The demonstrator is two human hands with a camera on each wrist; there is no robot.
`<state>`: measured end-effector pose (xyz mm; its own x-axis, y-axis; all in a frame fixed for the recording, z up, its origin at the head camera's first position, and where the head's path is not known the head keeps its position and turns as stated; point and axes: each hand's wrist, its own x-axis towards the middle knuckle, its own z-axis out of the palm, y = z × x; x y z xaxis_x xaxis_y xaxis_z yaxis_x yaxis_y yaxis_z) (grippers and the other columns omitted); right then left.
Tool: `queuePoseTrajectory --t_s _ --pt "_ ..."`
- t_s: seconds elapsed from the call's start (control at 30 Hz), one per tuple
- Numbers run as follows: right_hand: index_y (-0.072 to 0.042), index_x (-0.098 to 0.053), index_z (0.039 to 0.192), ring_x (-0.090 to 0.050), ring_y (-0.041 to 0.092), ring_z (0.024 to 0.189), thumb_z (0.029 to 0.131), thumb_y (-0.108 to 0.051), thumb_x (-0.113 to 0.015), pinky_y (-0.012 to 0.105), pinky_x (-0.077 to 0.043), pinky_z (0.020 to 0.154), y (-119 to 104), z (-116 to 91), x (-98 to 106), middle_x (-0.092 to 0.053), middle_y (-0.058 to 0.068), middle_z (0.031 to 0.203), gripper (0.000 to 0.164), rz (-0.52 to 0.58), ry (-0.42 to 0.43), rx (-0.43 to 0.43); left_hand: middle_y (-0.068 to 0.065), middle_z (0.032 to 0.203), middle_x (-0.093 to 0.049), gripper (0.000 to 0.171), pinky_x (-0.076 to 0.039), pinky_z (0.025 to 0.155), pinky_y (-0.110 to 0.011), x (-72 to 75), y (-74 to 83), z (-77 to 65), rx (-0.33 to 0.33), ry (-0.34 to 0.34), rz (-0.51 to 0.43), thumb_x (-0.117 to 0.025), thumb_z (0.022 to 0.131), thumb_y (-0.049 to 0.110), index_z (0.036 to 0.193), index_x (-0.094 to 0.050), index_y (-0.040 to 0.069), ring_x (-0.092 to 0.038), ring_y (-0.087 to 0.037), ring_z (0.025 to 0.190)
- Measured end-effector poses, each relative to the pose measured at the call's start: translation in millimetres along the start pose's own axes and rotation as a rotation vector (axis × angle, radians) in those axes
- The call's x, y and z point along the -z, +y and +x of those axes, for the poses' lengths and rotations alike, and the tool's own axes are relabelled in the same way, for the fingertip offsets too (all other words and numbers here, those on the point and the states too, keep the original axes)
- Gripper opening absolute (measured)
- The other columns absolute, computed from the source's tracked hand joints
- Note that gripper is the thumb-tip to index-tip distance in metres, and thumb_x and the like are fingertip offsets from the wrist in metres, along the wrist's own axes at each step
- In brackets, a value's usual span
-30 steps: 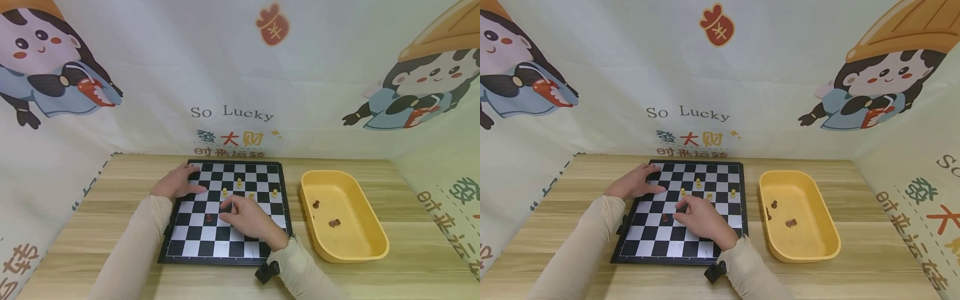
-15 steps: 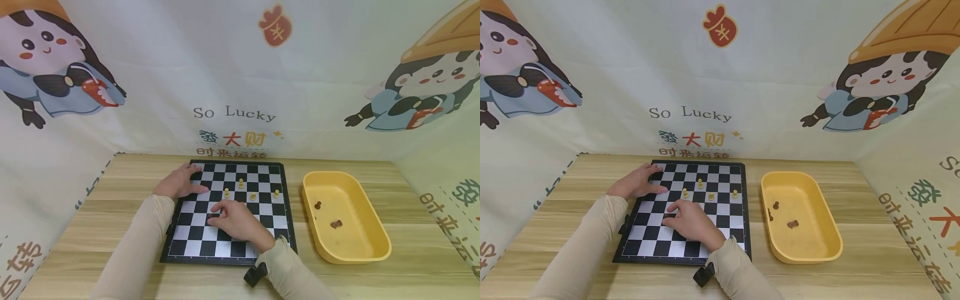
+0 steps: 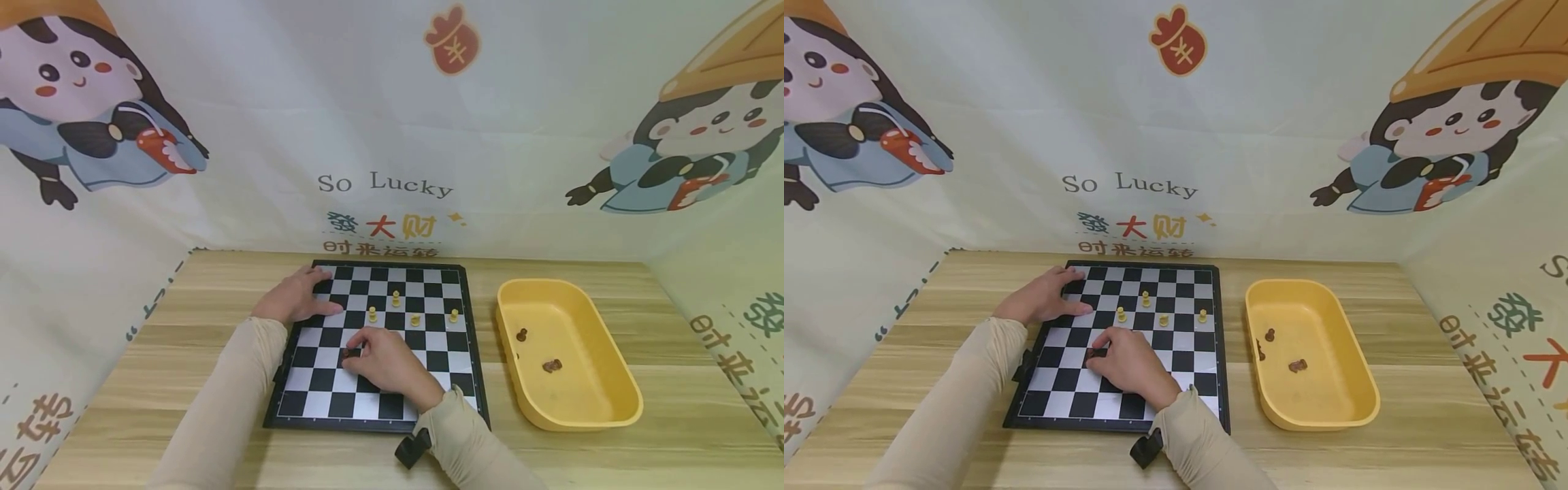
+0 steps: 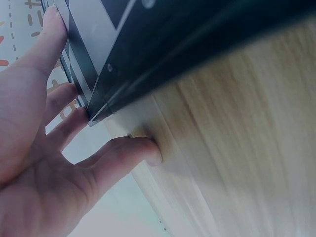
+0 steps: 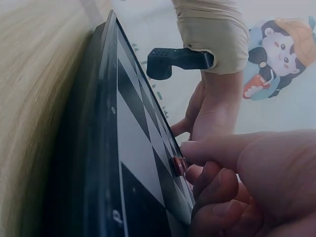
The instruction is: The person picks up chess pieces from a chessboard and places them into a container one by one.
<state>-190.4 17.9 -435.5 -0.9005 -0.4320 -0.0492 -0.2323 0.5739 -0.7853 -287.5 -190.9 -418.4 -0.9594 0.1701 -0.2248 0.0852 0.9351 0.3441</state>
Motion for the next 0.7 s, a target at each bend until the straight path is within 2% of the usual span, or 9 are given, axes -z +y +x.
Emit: queuePoseTrajectory --t_s 0.37,0.7 --pt "-0.014 -0.077 0.096 -0.050 0.008 0.054 0.086 -0.020 -0.079 0.022 -0.037 0.050 3.0 2.1 -2.0 -0.060 -0.004 0.063 0.012 -0.022 0.039 0.009 -0.024 0.164 -0.031 0.086 -0.036 0.121 -0.059 -0.9 -0.2 0.1 -0.018 0.013 0.020 -0.077 0.088 0.049 0.155 -0.042 0.009 -0.035 -0.046 0.150" --pt "-0.016 -0.076 0.102 -0.048 0.004 0.052 0.088 -0.019 -0.077 0.020 -0.035 0.048 1.7 -0.1 -8.8 -0.056 -0.007 0.061 0.014 -0.097 0.075 0.040 -0.024 0.165 -0.031 0.087 -0.035 0.121 -0.059 -1.4 -0.8 -0.2 -0.007 0.012 0.016 -0.078 0.087 0.049 0.156 -0.042 0.009 -0.034 -0.046 0.150"
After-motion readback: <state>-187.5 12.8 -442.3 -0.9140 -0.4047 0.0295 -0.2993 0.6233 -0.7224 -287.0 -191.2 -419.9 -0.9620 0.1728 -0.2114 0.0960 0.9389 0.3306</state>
